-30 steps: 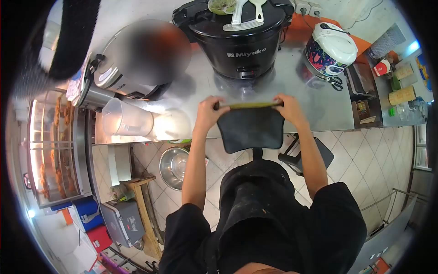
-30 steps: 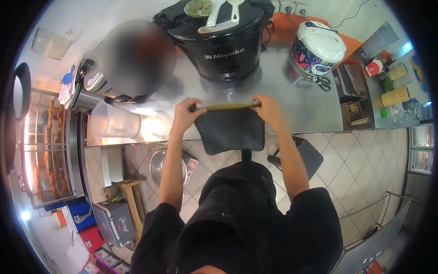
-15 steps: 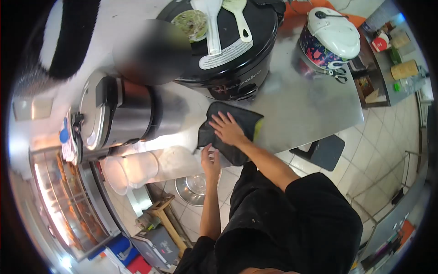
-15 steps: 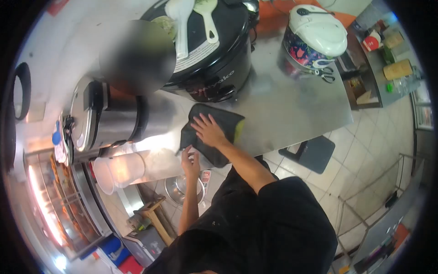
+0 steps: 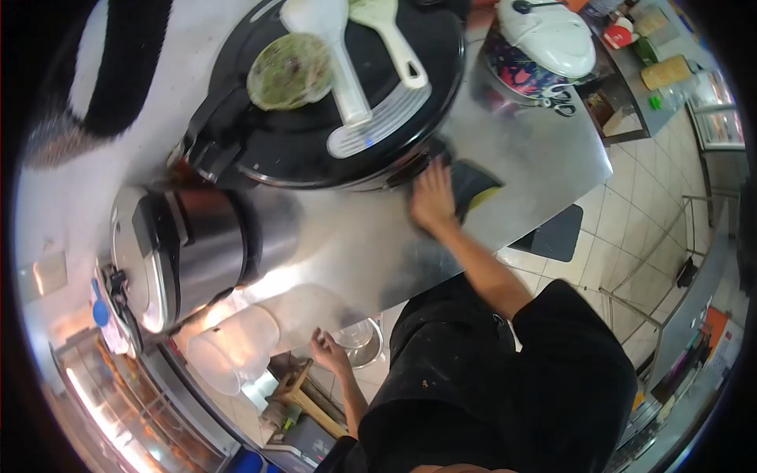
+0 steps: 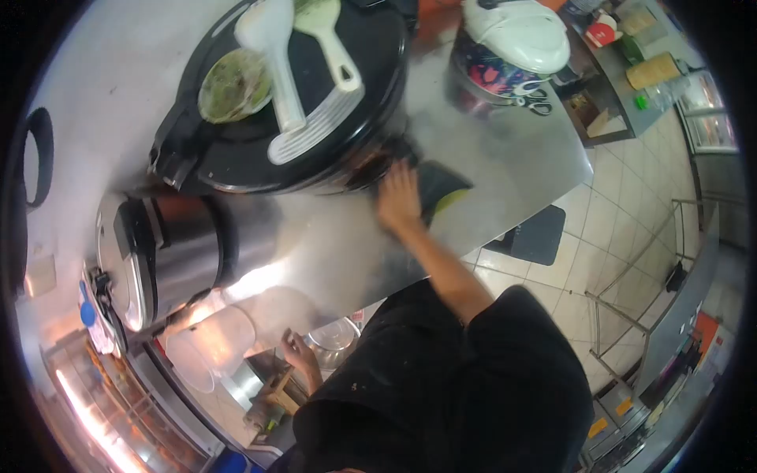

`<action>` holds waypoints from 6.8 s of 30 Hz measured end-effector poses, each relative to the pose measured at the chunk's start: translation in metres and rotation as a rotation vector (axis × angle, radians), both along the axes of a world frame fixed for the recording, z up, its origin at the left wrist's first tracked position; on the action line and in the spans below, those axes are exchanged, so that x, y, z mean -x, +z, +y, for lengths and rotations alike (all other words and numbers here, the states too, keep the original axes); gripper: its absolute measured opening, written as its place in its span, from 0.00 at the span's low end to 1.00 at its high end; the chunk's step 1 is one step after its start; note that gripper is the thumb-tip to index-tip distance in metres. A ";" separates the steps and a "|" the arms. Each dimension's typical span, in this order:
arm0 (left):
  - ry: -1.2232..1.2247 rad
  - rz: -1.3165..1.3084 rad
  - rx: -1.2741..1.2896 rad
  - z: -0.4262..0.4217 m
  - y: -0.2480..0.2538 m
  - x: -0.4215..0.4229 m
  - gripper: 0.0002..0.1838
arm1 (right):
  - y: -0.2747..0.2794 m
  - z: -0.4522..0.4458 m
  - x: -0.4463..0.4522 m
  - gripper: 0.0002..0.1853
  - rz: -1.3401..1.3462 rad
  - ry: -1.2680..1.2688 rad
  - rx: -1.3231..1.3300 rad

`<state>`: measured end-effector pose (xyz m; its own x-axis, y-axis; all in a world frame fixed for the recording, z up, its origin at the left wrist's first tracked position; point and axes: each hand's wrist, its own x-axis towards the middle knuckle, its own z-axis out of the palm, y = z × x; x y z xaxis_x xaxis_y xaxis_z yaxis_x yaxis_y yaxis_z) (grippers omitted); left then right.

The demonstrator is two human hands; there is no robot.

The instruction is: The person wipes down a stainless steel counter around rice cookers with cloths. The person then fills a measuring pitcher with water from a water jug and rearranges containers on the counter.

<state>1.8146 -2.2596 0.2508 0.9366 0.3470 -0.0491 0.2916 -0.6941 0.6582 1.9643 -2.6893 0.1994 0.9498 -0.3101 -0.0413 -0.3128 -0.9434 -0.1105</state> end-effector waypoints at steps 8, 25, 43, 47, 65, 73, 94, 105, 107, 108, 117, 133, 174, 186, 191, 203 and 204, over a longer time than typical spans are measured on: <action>-0.258 -0.081 0.052 -0.102 0.038 -0.107 0.14 | 0.017 -0.047 0.054 0.26 -0.203 0.100 -0.302; -0.082 0.094 -0.137 -0.246 0.057 0.040 0.14 | -0.005 -0.245 -0.148 0.27 -0.392 -0.062 -0.182; -0.969 -0.079 0.204 -0.431 0.057 -0.103 0.15 | 0.019 -0.242 0.108 0.32 -0.160 -0.329 -0.150; -1.474 -0.242 0.338 -0.649 0.074 -0.133 0.14 | 0.021 -0.149 0.112 0.32 -0.232 -0.081 -0.463; -1.772 -0.612 -0.324 -0.824 -0.032 -0.119 0.10 | -0.041 -0.211 0.125 0.32 -0.168 0.120 -0.534; -1.198 -0.057 0.542 -0.740 0.091 -0.118 0.15 | -0.047 -0.285 0.095 0.29 -0.484 0.085 -1.231; -0.541 0.052 0.506 -0.549 0.162 -0.156 0.13 | -0.019 -0.384 0.099 0.24 -0.272 -0.254 -0.229; -0.524 0.150 0.655 -0.543 0.160 -0.137 0.13 | 0.005 -0.457 0.068 0.27 -0.332 -0.433 -0.119; -0.507 0.139 0.678 -0.539 0.160 -0.136 0.13 | 0.003 -0.445 0.059 0.28 -0.277 -0.469 0.020; -0.490 0.136 0.663 -0.540 0.161 -0.141 0.13 | -0.003 -0.414 0.059 0.28 -0.245 -0.464 0.037; -0.530 0.138 0.690 -0.582 0.149 -0.214 0.12 | -0.004 -0.307 0.072 0.25 -0.268 0.204 -0.554; -0.822 -0.270 0.374 -0.670 0.054 -0.344 0.08 | 0.004 -0.284 0.195 0.29 -0.211 -0.098 -0.576; -0.270 -0.081 -0.070 -0.336 0.042 -0.018 0.20 | 0.029 -0.104 0.117 0.37 -0.005 0.527 -0.543; 0.603 0.928 -0.032 -0.188 -0.053 0.592 0.30 | -0.131 -0.374 0.203 0.37 0.037 -0.523 1.193; 0.879 0.836 0.260 -0.224 -0.079 0.625 0.29 | -0.033 0.020 0.124 0.38 -0.118 0.203 0.449; 0.763 0.515 0.460 0.003 -0.088 0.484 0.23 | 0.009 0.247 0.089 0.29 -0.172 0.767 -0.328; 0.722 0.558 0.403 -0.001 -0.094 0.504 0.22 | 0.020 0.189 0.108 0.28 -0.237 0.643 -0.336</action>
<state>1.3104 -2.2601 0.1571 0.3140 0.6847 -0.6577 0.8952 0.0172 0.4453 1.8564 -2.5005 0.2190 0.9345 0.3002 0.1914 0.3544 -0.8359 -0.4192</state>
